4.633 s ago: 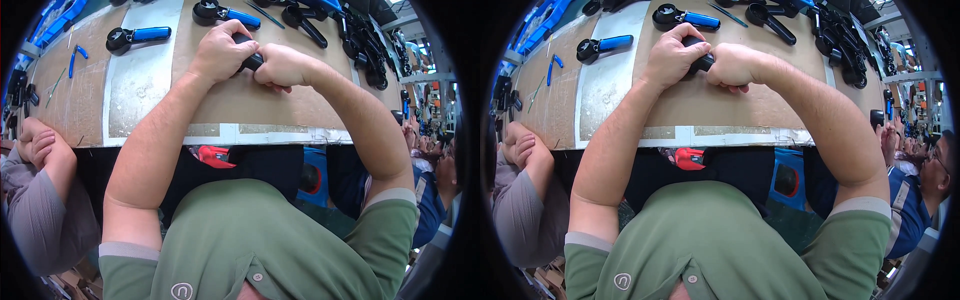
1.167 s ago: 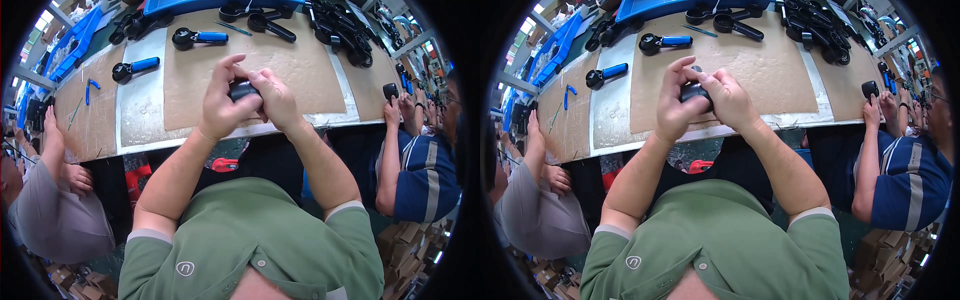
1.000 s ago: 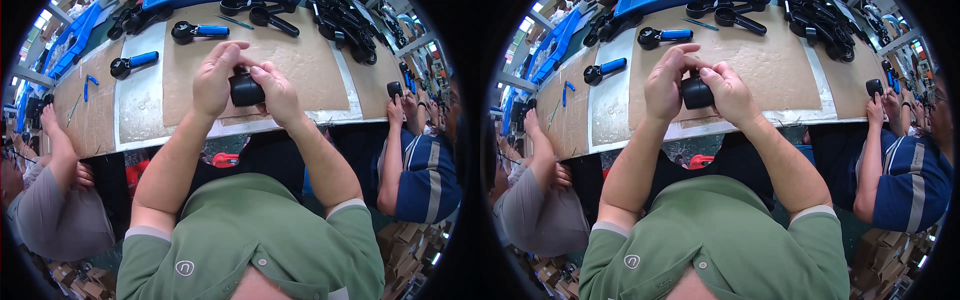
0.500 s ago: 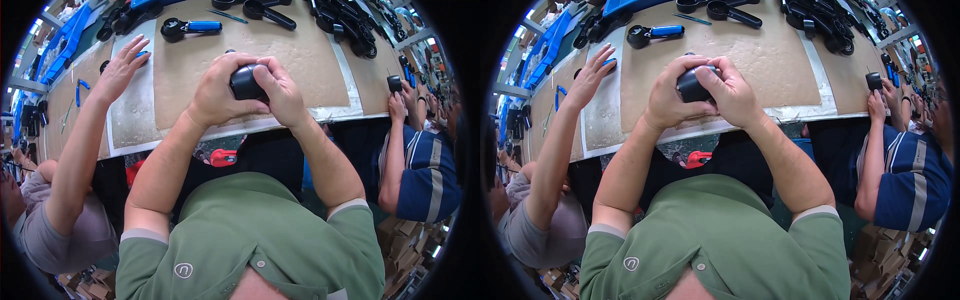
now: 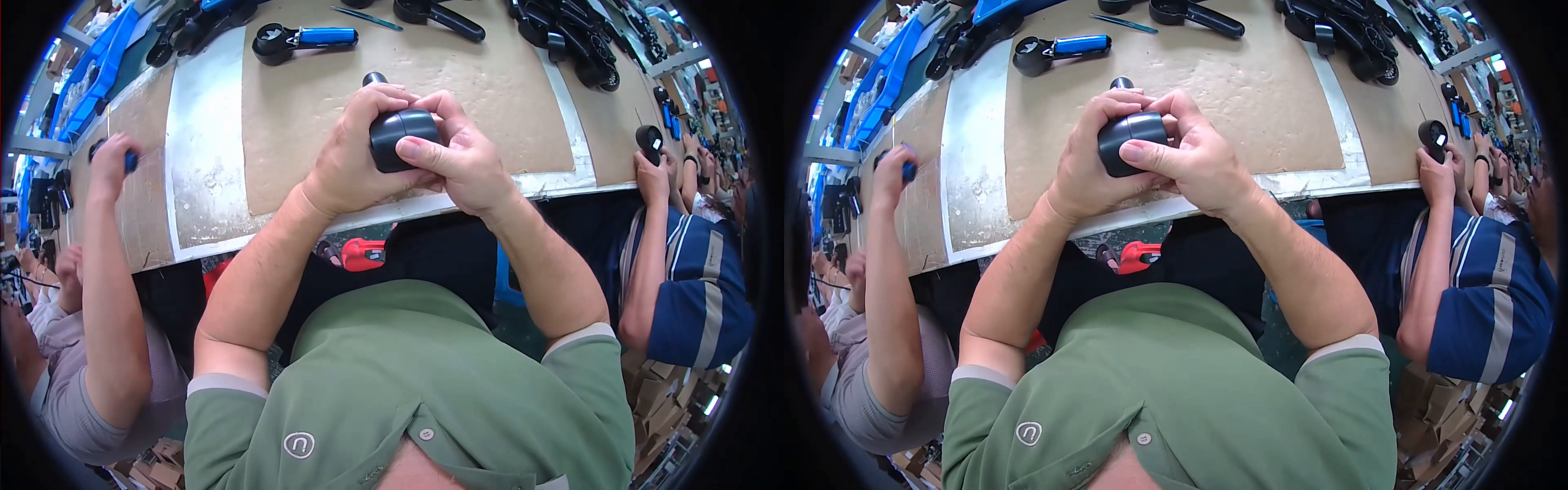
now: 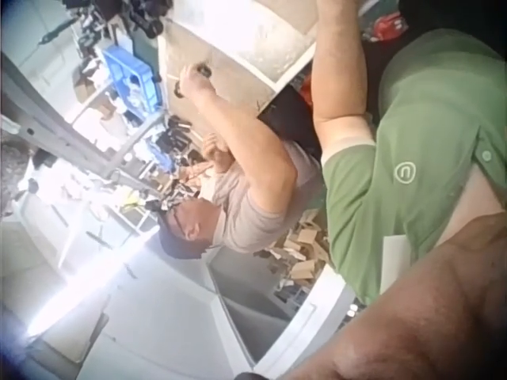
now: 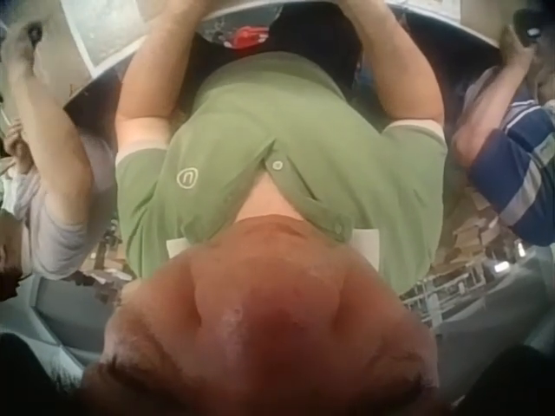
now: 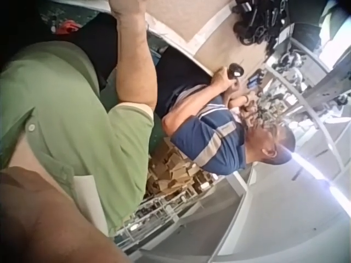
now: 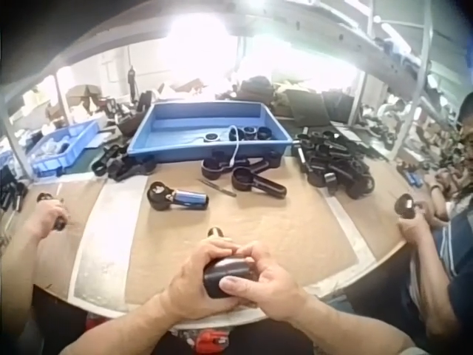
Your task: Assembling components of a handheld electronic device at a factory workbench.
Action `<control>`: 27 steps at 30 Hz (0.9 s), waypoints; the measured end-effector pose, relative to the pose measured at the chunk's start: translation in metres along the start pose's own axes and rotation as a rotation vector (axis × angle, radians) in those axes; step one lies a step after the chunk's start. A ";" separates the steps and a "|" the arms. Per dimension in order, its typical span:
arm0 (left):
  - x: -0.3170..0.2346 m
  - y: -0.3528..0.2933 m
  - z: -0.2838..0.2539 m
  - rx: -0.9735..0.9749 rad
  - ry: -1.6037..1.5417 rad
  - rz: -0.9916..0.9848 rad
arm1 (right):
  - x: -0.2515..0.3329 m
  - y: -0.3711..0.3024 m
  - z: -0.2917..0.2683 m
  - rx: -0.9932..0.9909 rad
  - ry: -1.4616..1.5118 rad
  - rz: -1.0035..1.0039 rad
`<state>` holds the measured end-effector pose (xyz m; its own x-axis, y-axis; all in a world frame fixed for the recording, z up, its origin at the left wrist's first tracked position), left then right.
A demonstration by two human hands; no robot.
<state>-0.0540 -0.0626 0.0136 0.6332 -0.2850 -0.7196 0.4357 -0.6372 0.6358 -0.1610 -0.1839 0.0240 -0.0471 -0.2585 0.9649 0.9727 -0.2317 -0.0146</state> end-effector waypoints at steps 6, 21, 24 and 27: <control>-0.002 -0.007 0.008 -0.061 0.144 0.049 | -0.007 -0.002 0.016 -0.136 -0.172 -0.079; 0.002 -0.008 0.009 -0.084 0.135 0.053 | -0.016 0.003 0.014 -0.119 -0.189 -0.158; 0.003 -0.007 0.008 -0.083 0.135 0.055 | -0.018 0.005 0.015 -0.129 -0.191 -0.168; 0.005 -0.007 0.006 -0.089 0.122 0.052 | -0.018 0.007 0.016 -0.150 -0.237 -0.163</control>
<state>-0.0579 -0.0640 0.0033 0.7273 -0.2234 -0.6489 0.4514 -0.5565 0.6975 -0.1499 -0.1660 0.0103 -0.1286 0.0147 0.9916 0.9113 -0.3925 0.1240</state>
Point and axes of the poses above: each hand's wrist, its own y-axis towards the middle knuckle, its own z-axis out of the palm, x = y × z, the point moved 4 cm from there along y, towards the middle knuckle, and after that the axes turned 1 degree about y, right-handed, at the moved point
